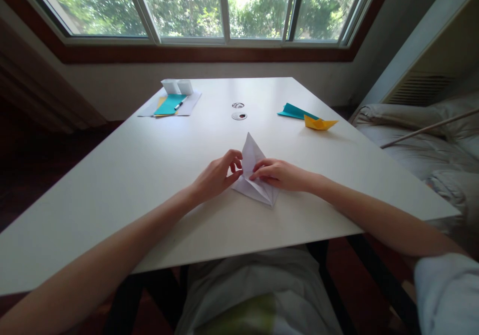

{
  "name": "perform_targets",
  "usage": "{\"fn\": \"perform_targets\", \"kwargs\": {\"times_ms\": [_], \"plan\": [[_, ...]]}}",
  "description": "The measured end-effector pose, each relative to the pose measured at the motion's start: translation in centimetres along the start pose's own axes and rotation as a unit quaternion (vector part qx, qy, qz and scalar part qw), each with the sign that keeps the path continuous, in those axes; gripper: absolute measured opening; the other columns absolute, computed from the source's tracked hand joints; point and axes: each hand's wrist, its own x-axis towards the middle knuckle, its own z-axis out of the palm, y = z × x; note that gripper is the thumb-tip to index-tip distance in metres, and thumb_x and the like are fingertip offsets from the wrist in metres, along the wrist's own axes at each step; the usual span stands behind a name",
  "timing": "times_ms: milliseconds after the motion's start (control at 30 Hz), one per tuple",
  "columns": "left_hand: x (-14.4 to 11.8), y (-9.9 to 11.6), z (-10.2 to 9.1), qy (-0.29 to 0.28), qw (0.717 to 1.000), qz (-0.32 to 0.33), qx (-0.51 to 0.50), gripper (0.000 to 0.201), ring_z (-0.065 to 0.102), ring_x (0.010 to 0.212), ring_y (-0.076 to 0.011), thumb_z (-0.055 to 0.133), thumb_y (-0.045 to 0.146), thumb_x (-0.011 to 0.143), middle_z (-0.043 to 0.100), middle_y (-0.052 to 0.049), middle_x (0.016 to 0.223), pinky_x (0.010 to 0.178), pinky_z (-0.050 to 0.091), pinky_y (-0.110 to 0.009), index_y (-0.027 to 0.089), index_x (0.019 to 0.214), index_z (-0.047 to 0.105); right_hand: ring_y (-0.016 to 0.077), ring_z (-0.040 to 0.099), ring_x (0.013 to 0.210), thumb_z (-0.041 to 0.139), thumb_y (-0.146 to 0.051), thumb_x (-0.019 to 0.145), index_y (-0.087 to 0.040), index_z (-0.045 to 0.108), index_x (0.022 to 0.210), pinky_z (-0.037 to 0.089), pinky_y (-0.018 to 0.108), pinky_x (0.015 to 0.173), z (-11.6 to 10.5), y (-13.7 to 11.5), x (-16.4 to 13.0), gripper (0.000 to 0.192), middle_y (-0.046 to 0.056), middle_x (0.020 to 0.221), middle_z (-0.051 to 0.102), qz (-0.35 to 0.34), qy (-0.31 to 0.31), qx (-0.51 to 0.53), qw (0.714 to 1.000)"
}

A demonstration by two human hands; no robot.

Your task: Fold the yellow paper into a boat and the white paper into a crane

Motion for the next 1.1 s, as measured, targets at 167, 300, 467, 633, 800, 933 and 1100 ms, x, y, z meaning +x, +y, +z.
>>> {"fn": "perform_targets", "kwargs": {"times_ms": [167, 300, 467, 633, 800, 933, 1100], "plan": [[0.1, 0.0, 0.9, 0.024, 0.998, -0.051, -0.039, 0.014, 0.057, 0.061, -0.0087, 0.053, 0.02, 0.078, 0.061, 0.002, 0.076, 0.055, 0.046, -0.019, 0.02, 0.089, 0.044, 0.016, 0.058, 0.097, 0.045, -0.009, 0.084, -0.019, 0.067, 0.104, 0.045, 0.029, 0.089, 0.0, 0.0, 0.1, 0.031, 0.008, 0.109, 0.061, -0.012, 0.0, -0.001, 1.0], [0.0, -0.2, 1.2, -0.001, 1.0, -0.026, 0.003, 0.004, 0.058, 0.064, -0.0099, 0.053, 0.02, 0.08, 0.063, 0.001, 0.077, 0.062, 0.047, -0.021, 0.018, 0.082, 0.055, 0.0165, 0.059, 0.097, 0.047, -0.011, 0.083, -0.018, 0.065, 0.103, 0.046, 0.029, 0.088, 0.1, 0.3, 0.2, 0.027, 0.008, 0.108, 0.063, -0.015, 0.012, 0.011, 1.0], [-0.1, -0.1, 1.0, -0.024, 0.999, 0.036, 0.029, 0.015, 0.061, 0.082, -0.0147, 0.05, 0.024, 0.085, 0.064, -0.005, 0.09, 0.075, 0.048, -0.025, 0.019, 0.088, 0.064, 0.0163, 0.06, 0.095, 0.048, -0.012, 0.083, -0.017, 0.064, 0.099, 0.046, 0.029, 0.086, 0.1, 0.4, 0.2, 0.023, 0.008, 0.104, 0.065, -0.012, 0.014, 0.029, 0.999], [-0.2, 0.0, 0.9, -0.033, 0.998, 0.054, 0.019, 0.017, 0.06, 0.088, -0.0159, 0.049, 0.023, 0.085, 0.063, -0.007, 0.1, 0.08, 0.048, -0.027, 0.019, 0.093, 0.064, 0.0118, 0.058, 0.072, 0.049, -0.016, 0.082, -0.017, 0.056, 0.104, 0.046, 0.025, 0.07, 0.1, 0.2, 0.0, 0.023, 0.004, 0.092, 0.065, 0.048, 0.017, 0.029, 0.998], [-0.2, 0.0, 0.9, 0.009, 1.0, 0.023, 0.017, 0.014, 0.06, 0.091, -0.0169, 0.052, 0.027, 0.084, 0.06, -0.008, 0.106, 0.082, 0.049, -0.03, 0.018, 0.09, 0.061, 0.011, 0.055, 0.068, 0.052, -0.016, 0.08, -0.018, 0.056, 0.101, 0.044, 0.023, 0.066, 0.0, 0.3, -0.1, 0.022, 0.002, 0.085, 0.062, 0.053, 0.009, 0.027, 0.998], [0.0, 0.0, 1.0, 0.044, 0.999, -0.025, -0.006, 0.016, 0.061, 0.095, -0.019, 0.054, 0.028, 0.082, 0.062, -0.009, 0.108, 0.081, 0.051, -0.034, 0.018, 0.093, 0.058, 0.0136, 0.057, 0.077, 0.05, -0.014, 0.081, -0.017, 0.061, 0.095, 0.045, 0.027, 0.073, -0.1, 0.3, 0.1, 0.018, 0.004, 0.091, 0.065, 0.021, -0.007, 0.025, 0.999], [0.1, 0.1, 1.2, 0.028, 0.998, -0.045, -0.039, 0.02, 0.059, 0.104, -0.021, 0.053, 0.03, 0.082, 0.063, -0.009, 0.113, 0.087, 0.049, -0.037, 0.018, 0.097, 0.056, 0.0144, 0.059, 0.081, 0.05, -0.014, 0.08, -0.017, 0.06, 0.103, 0.048, 0.028, 0.076, 0.0, 0.4, 0.0, 0.025, 0.008, 0.104, 0.062, 0.009, 0.008, 0.021, 1.0]]}}
